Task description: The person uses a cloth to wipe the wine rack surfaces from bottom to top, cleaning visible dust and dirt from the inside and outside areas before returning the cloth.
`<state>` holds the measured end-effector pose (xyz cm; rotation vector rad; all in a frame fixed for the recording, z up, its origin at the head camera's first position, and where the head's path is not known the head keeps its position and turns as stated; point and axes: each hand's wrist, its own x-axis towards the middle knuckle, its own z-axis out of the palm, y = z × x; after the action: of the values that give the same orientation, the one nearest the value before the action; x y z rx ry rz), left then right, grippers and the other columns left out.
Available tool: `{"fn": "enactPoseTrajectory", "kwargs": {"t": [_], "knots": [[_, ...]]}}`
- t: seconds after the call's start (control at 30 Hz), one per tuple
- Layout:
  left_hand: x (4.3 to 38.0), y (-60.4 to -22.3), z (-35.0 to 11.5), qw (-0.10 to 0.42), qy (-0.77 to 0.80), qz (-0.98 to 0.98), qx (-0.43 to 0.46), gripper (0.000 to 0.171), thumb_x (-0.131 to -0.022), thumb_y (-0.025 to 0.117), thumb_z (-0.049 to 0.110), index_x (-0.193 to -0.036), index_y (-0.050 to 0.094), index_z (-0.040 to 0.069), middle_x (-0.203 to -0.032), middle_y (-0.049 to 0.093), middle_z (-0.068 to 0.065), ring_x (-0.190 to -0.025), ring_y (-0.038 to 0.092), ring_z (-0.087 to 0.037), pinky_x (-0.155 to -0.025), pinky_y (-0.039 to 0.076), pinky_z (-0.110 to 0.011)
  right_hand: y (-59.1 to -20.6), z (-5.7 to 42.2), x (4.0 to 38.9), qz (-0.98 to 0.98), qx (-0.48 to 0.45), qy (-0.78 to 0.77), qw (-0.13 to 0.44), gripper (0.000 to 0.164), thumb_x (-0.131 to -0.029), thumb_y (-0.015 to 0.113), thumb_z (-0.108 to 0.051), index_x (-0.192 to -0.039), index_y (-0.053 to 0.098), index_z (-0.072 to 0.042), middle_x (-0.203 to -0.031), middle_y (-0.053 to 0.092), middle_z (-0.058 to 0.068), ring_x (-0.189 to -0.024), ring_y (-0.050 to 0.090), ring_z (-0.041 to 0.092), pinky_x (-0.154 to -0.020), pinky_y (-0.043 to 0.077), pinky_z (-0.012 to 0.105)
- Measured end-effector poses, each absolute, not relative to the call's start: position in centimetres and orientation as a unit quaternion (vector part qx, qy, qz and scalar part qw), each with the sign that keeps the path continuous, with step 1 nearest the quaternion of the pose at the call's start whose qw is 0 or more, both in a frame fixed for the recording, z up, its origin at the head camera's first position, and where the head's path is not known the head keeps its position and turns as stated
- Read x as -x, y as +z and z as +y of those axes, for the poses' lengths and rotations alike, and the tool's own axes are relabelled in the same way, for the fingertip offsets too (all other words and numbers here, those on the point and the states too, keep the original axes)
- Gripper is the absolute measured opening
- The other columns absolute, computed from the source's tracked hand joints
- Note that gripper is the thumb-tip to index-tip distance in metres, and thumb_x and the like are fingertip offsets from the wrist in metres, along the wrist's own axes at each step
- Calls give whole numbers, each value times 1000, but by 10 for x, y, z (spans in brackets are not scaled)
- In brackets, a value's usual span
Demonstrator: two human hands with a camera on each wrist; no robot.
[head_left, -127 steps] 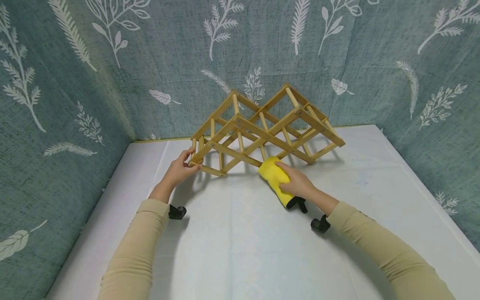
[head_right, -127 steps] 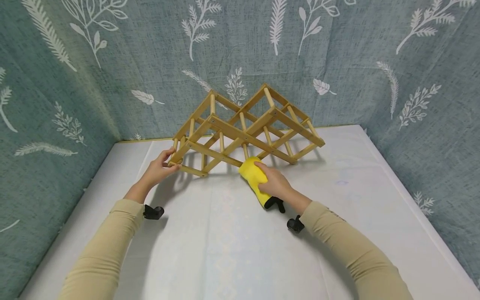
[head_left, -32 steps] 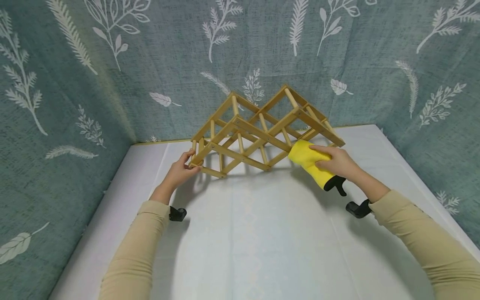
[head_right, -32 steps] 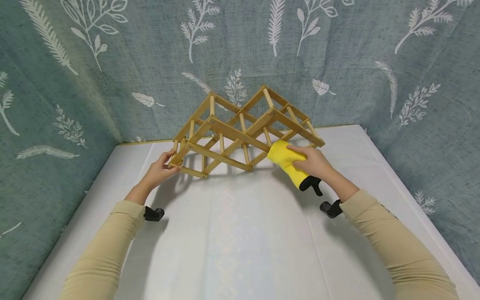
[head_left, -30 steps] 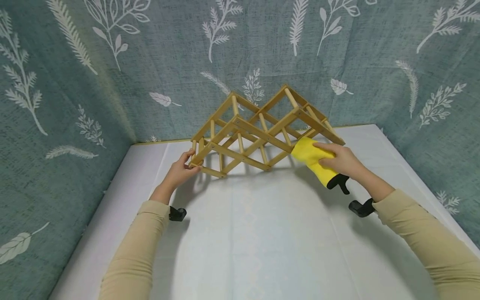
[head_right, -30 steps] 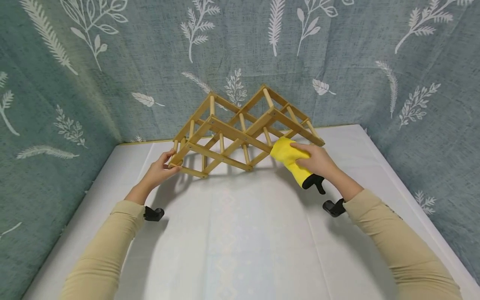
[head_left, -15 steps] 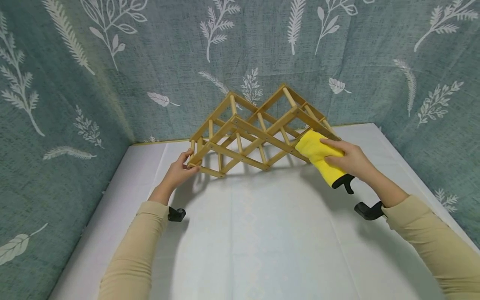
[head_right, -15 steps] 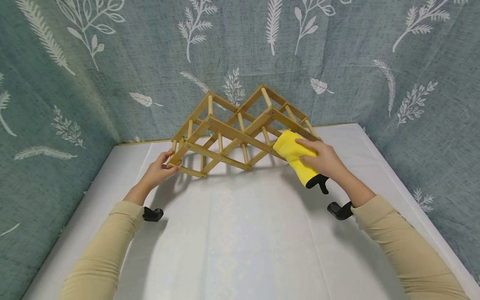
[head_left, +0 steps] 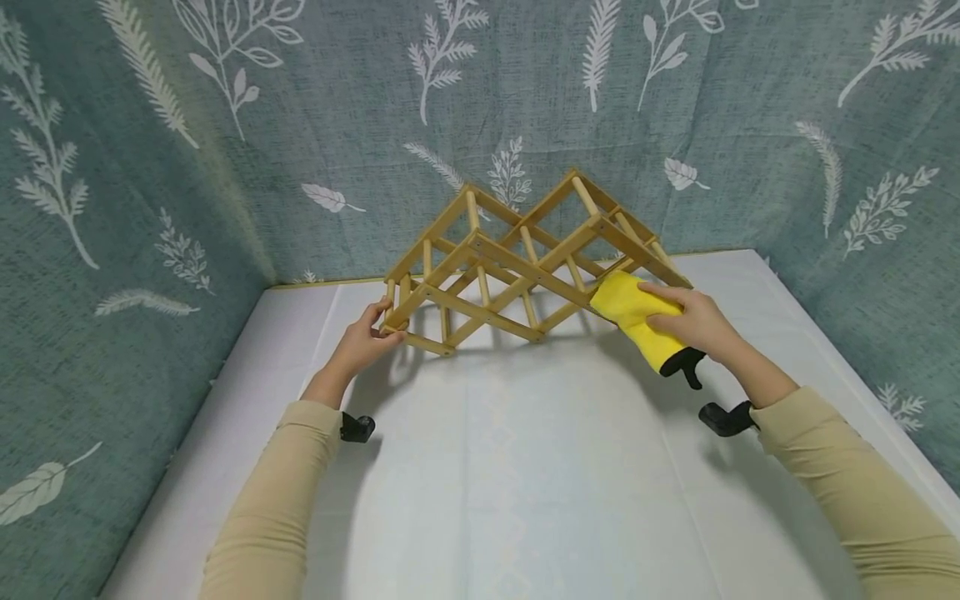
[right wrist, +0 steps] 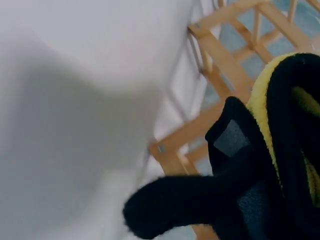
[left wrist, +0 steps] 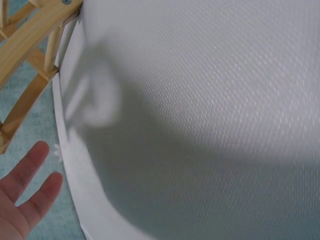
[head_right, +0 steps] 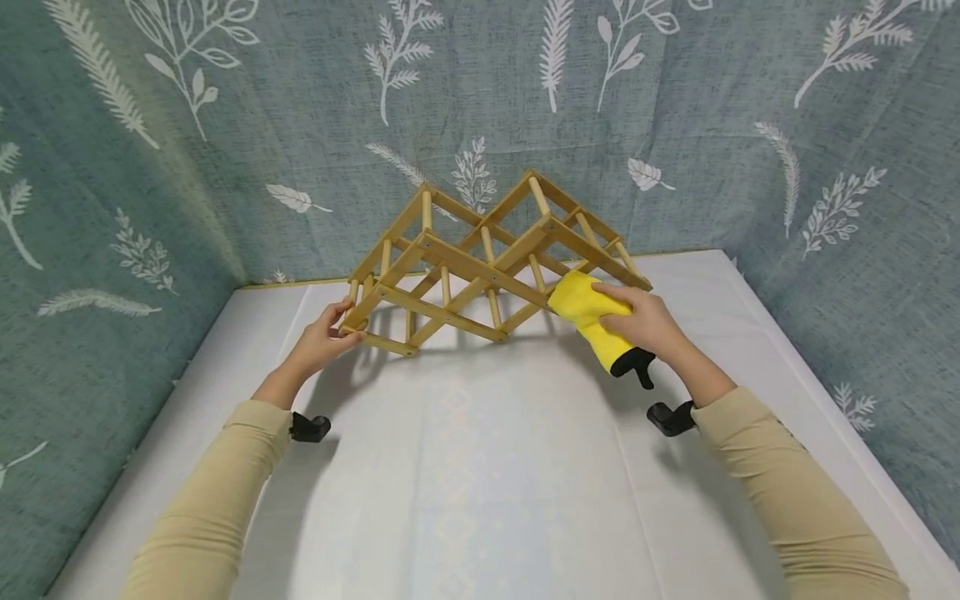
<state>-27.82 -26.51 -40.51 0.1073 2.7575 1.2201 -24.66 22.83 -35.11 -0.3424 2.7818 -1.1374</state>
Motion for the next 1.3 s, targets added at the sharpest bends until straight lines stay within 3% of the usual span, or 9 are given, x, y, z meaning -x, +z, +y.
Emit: {"fn": "enactPoseTrajectory", "kwargs": {"t": [0.13,0.27,0.47,0.63,0.73,0.97,1.3], "knots": [[278,-405,-266,59,399,914,-35,72,-88,60,32,-146,20,19,-152,18,-10,-111,52,-33,-89,43,-46,-339,238,248,922,92,-375,39,54,-93,52,-23,-144,32,-16,-144,30,25,-92,50,30,-66,44,32],[278,-405,-266,66,406,911,-35,72,-88,60,31,-147,19,19,-152,17,-10,-112,52,-33,-90,43,-46,-331,245,247,927,95,-361,41,54,-93,52,-25,-143,34,-15,-142,33,25,-87,50,26,-63,44,30],[276,-405,-266,65,407,911,-35,73,-88,60,32,-147,19,19,-153,16,-10,-112,52,-33,-90,43,-46,-322,248,238,929,93,-353,61,55,-93,53,-30,-143,35,-14,-143,32,24,-93,51,29,-67,44,31],[275,-404,-267,59,402,913,-39,73,-88,59,31,-147,18,17,-152,16,-11,-112,52,-33,-91,42,-46,-315,240,225,923,98,-363,85,60,-91,55,-37,-143,34,-16,-146,26,23,-108,45,34,-75,42,38],[275,-403,-268,58,402,913,-40,73,-88,60,30,-147,19,17,-152,17,-11,-112,52,-34,-90,43,-46,-318,224,218,919,127,-362,95,60,-90,56,-37,-142,36,-17,-146,27,22,-114,43,36,-78,41,39],[277,-406,-267,59,405,912,-39,73,-88,60,30,-147,20,17,-152,17,-12,-111,53,-35,-91,42,-47,-349,164,217,904,216,-357,89,50,-88,60,-18,-136,46,-13,-135,45,20,-85,51,24,-69,42,31],[277,-407,-266,54,401,914,-43,73,-88,60,32,-147,19,16,-152,17,-13,-109,53,-35,-89,44,-45,-382,71,234,882,278,-359,126,45,-86,60,-14,-130,54,-17,-123,54,16,-74,47,19,-58,41,24]]}}
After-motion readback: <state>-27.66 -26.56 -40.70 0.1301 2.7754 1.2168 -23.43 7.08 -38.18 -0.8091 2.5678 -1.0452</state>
